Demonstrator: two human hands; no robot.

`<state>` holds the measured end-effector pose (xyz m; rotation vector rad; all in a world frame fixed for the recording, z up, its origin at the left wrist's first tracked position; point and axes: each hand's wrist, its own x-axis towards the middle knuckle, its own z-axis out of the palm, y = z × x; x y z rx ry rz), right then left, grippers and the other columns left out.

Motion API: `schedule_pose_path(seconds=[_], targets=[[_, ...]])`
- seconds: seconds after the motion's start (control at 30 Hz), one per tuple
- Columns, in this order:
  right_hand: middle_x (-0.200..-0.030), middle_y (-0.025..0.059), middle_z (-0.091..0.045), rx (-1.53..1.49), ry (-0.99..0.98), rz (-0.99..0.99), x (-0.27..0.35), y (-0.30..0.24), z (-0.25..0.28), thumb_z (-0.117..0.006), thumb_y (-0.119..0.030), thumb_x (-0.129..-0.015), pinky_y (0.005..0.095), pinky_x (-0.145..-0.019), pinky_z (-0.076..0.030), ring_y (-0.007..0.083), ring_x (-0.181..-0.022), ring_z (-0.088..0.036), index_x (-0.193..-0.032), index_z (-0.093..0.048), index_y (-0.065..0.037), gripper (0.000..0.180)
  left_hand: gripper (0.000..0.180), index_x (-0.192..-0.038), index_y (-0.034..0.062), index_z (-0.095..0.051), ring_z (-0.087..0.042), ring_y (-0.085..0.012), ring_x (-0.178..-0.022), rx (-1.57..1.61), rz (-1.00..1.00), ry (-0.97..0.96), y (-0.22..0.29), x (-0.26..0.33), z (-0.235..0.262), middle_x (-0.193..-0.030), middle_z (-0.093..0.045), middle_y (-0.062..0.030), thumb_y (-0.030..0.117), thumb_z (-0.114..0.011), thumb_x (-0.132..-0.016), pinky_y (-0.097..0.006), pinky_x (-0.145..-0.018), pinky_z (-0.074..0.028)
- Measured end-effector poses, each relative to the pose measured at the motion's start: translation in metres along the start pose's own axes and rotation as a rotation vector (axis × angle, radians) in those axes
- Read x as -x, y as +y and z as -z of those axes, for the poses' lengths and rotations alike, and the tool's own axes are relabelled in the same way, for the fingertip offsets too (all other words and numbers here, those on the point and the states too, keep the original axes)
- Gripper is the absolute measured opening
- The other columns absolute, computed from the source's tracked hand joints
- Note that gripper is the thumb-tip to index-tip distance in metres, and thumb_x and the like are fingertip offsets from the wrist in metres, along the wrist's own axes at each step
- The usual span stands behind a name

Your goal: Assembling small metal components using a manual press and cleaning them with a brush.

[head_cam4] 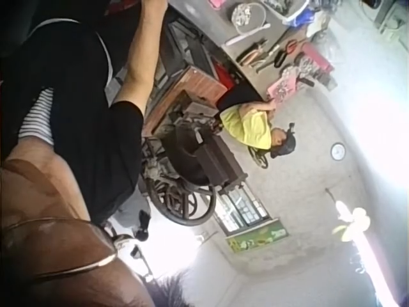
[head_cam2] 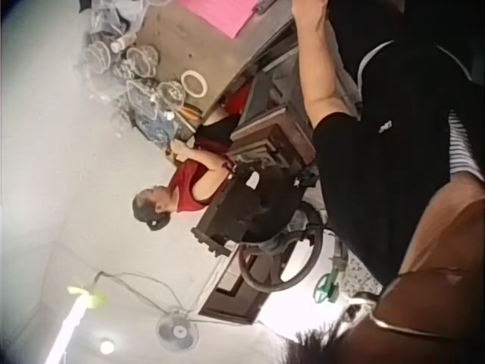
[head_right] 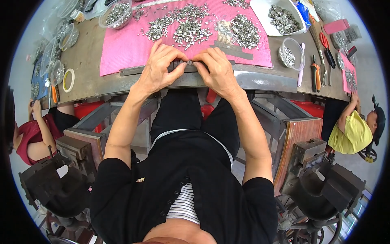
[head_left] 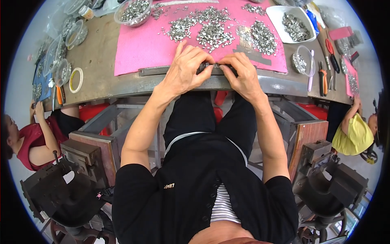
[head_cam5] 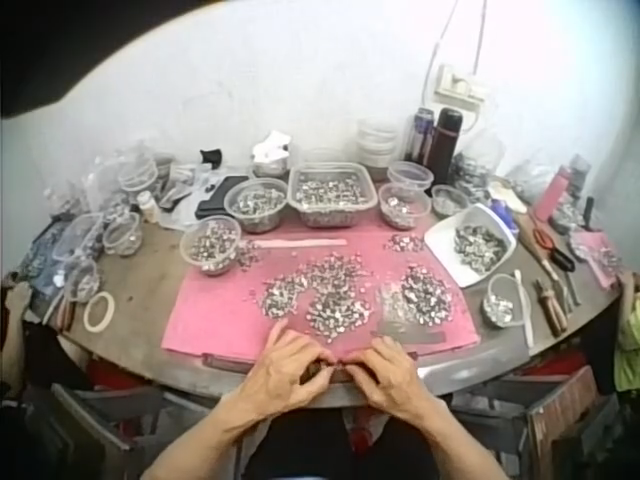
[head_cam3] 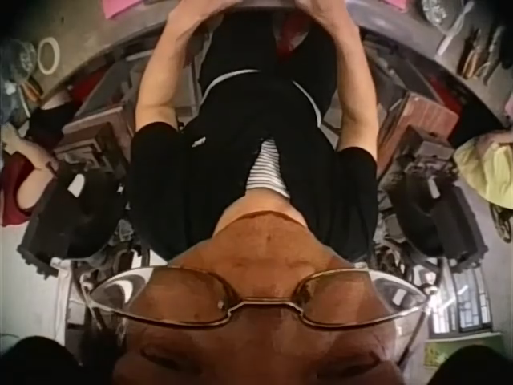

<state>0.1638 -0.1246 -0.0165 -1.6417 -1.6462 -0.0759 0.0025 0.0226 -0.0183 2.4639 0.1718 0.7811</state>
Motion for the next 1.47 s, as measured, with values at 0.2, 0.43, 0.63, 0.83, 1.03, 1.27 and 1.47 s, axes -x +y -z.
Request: schedule_pose_path(seconds=[0.2, 0.43, 0.63, 0.83, 1.03, 1.27, 1.47], targets=[[-0.09, 0.012, -0.064, -0.058, 0.029, -0.16, -0.01, 0.002, 0.007, -0.07, -0.001, -0.084, 0.0403, -0.077, -0.05, 0.0304, -0.083, -0.064, -0.097, -0.068, -0.002, 0.013, 0.017, -0.097, 0.0098, -0.068, -0.062, -0.0243, -0.092, -0.083, -0.038, 0.039, -0.001, -0.002, -0.007, -0.09, -0.065, -0.0041, 0.018, -0.075, -0.084, -0.057, -0.111, -0.03], [-0.086, 0.0147, -0.062, 0.133, -0.055, -0.197, -0.036, 0.024, -0.002, -0.069, -0.011, -0.089, 0.0414, -0.066, -0.05, 0.0312, -0.074, -0.064, -0.109, -0.069, -0.008, 0.02, 0.041, -0.141, 0.0177, -0.059, -0.036, -0.0373, -0.143, -0.29, 0.033, -0.116, -0.011, -0.018, -0.001, -0.147, -0.055, 0.0003, 0.032, -0.055, -0.102, -0.071, -0.113, -0.013], [-0.087, 0.0153, -0.062, 0.095, -0.145, -0.172, -0.032, 0.025, 0.011, -0.068, -0.007, -0.089, 0.0416, -0.067, -0.05, 0.0325, -0.074, -0.064, -0.101, -0.07, -0.006, 0.013, 0.038, -0.136, 0.0181, -0.064, -0.029, -0.0432, -0.147, -0.241, 0.013, -0.246, -0.02, -0.004, 0.016, -0.146, -0.057, 0.0021, 0.035, -0.049, -0.105, -0.082, -0.108, -0.005], [-0.086, 0.0102, -0.061, 0.034, -0.085, -0.226, -0.029, 0.027, 0.016, -0.066, -0.004, -0.089, 0.0345, -0.064, -0.048, 0.0231, -0.072, -0.062, -0.105, -0.071, -0.007, 0.017, 0.019, -0.108, 0.0165, -0.076, -0.055, -0.0282, -0.121, -0.111, 0.136, 0.021, -0.025, -0.005, 0.022, -0.113, -0.071, -0.0002, 0.027, -0.068, -0.094, -0.062, -0.112, -0.019], [-0.086, 0.0161, -0.064, -0.022, -0.095, -0.234, -0.036, 0.022, 0.006, -0.068, -0.008, -0.088, 0.0441, -0.068, -0.052, 0.0343, -0.075, -0.065, -0.098, -0.071, -0.007, 0.01, 0.01, -0.095, 0.0195, -0.075, -0.057, -0.0193, -0.094, -0.138, 0.067, -0.048, -0.024, -0.012, 0.025, -0.086, -0.065, 0.0027, 0.022, -0.074, -0.086, -0.048, -0.105, -0.028], [-0.091, 0.0121, -0.066, 0.076, -0.116, -0.196, -0.036, 0.035, -0.008, -0.071, -0.016, -0.088, 0.0437, -0.079, -0.047, 0.0326, -0.083, -0.064, -0.096, -0.069, -0.007, 0.012, 0.011, -0.096, 0.0207, -0.076, -0.056, -0.0207, -0.099, -0.16, -0.094, -0.254, -0.027, -0.031, 0.022, -0.088, -0.064, 0.0025, 0.024, -0.074, -0.085, -0.052, -0.107, -0.027], [-0.092, 0.0123, -0.068, 0.114, -0.166, -0.184, -0.038, 0.027, -0.001, -0.072, -0.009, -0.087, 0.0438, -0.084, -0.048, 0.0259, -0.078, -0.069, -0.097, -0.068, -0.005, 0.012, 0.016, -0.103, 0.0228, -0.076, -0.056, -0.0228, -0.105, -0.18, -0.106, -0.373, -0.031, -0.033, 0.022, -0.093, -0.064, 0.0004, 0.02, -0.071, -0.088, -0.057, -0.108, -0.026]])
